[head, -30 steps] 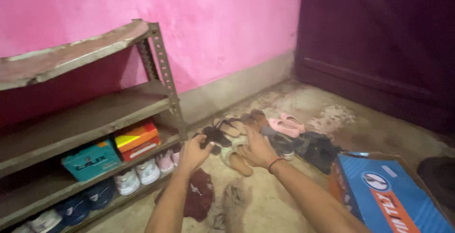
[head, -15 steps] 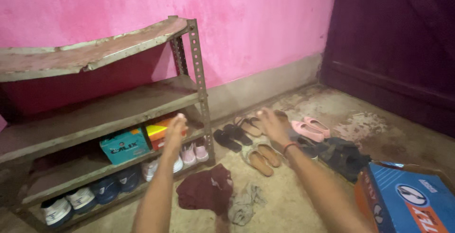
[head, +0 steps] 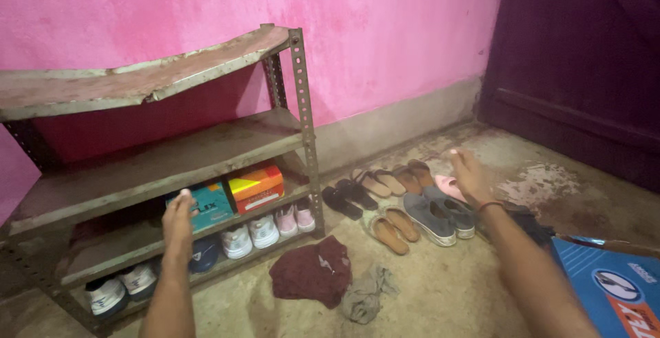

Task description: The person organizes footwear by picking up shoe boxes and pairs of shoes, moving them from the floor onto the shelves of a metal rack, and arranging them side-by-side.

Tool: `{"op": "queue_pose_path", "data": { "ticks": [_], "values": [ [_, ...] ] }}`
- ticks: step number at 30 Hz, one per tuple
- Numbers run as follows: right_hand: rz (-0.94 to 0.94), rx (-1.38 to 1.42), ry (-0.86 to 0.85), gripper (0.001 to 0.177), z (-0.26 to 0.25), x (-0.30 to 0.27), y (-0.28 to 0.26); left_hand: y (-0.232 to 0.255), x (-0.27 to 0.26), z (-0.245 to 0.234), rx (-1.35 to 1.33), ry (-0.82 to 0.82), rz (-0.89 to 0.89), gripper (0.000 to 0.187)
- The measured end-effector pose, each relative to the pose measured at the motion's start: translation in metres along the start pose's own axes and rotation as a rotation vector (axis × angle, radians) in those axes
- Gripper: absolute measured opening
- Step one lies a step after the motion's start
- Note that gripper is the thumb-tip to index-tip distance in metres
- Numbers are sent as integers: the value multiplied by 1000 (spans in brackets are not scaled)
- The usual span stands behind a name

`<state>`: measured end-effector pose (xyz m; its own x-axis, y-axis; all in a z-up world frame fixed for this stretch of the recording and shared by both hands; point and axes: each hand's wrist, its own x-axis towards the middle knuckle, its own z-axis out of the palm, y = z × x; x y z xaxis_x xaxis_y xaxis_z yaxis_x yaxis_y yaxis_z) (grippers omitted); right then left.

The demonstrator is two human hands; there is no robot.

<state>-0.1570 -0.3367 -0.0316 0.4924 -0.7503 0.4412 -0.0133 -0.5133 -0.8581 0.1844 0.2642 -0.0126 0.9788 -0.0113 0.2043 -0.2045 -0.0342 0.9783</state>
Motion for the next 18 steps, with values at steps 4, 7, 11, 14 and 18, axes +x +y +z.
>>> {"op": "queue_pose_path", "data": {
  "ticks": [4,7,11,14,18],
  "values": [
    [-232,-96,-47,49,50,2,2,-12,3,48,-17,-163,244,56],
    [-205,-10,-200,53,103,-13,-18,-7,-11,101,83,-258,310,54],
    [-134,34,-311,61,145,-58,-57,14,-49,148,119,-393,100,75],
    [-25,-131,-377,63,159,-79,-96,26,-72,161,25,-473,139,81],
    [-86,62,-457,64,169,-98,-123,33,-73,159,27,-477,143,82]
  ]
}}
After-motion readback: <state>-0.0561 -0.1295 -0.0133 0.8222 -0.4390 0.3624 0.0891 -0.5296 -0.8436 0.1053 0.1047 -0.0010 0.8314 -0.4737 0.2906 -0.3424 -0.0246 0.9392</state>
